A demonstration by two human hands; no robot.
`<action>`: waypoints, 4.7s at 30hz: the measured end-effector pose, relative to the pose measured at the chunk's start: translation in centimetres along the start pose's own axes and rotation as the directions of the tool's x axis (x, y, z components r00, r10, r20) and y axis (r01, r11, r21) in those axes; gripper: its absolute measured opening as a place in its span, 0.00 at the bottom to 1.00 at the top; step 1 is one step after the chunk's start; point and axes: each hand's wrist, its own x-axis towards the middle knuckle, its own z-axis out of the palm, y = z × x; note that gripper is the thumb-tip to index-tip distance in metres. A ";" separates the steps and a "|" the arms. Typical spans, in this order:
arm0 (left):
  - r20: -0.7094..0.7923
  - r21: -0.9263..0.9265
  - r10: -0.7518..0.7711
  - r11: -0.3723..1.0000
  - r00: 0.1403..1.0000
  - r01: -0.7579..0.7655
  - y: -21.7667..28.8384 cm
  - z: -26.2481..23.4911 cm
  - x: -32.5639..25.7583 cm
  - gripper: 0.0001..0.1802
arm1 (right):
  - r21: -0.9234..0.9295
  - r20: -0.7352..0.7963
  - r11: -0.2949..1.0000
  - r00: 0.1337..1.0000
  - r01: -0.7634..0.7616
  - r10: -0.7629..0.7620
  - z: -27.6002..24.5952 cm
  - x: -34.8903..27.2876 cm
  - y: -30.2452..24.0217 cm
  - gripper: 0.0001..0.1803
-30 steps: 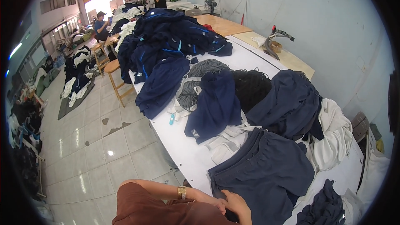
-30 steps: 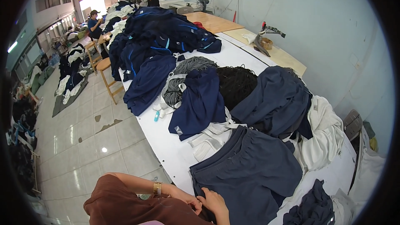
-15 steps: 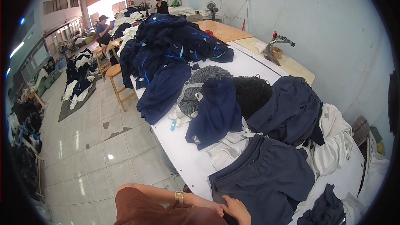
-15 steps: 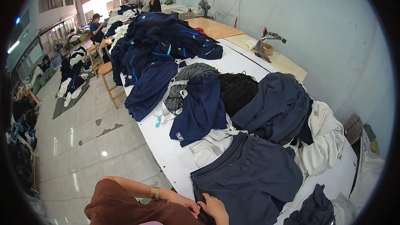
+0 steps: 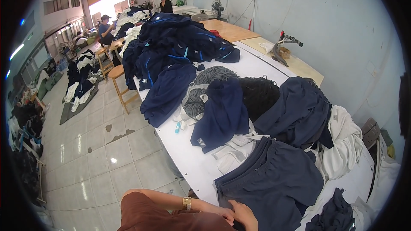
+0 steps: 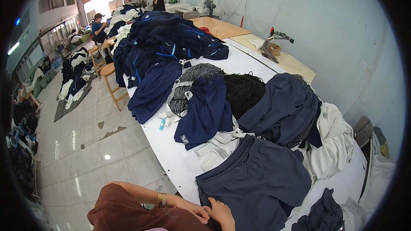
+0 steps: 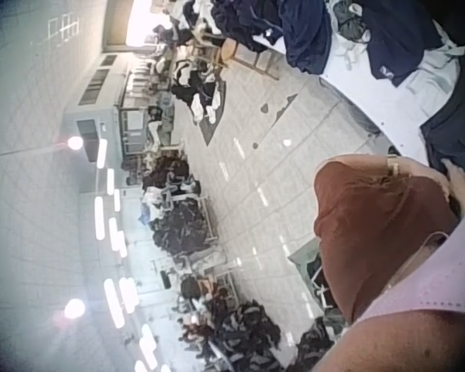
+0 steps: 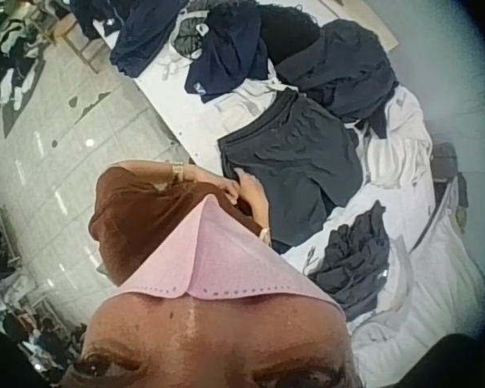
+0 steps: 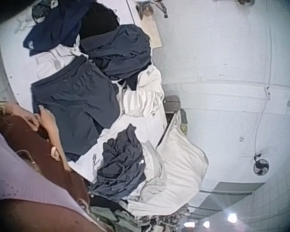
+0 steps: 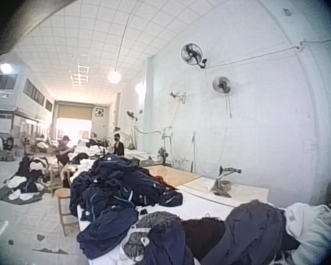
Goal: Inspecting finished blue shorts and trimming loose threads using a pair of snips.
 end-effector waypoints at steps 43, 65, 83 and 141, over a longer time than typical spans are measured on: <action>0.173 -0.062 -0.257 0.961 0.951 0.271 0.4 -3.4 -4.4 0.04 | 0.128 -0.306 0.969 0.921 -0.213 0.242 4.2 1.8 -5.6 0.17; 0.666 0.353 -0.417 0.906 0.618 0.232 2.5 -5.3 2.8 0.06 | 0.775 -0.485 0.543 0.247 -0.322 0.839 5.9 -9.6 -6.5 0.20; -0.264 0.002 -0.359 0.928 0.895 0.373 1.4 8.5 21.3 0.09 | 0.935 0.147 -0.354 -0.920 0.009 0.364 6.8 -55.9 40.5 0.31; -0.496 0.578 0.703 0.705 0.509 -0.410 13.0 2.0 46.2 0.17 | 0.110 -0.877 0.715 0.271 -0.691 0.397 -16.7 -34.9 28.8 0.47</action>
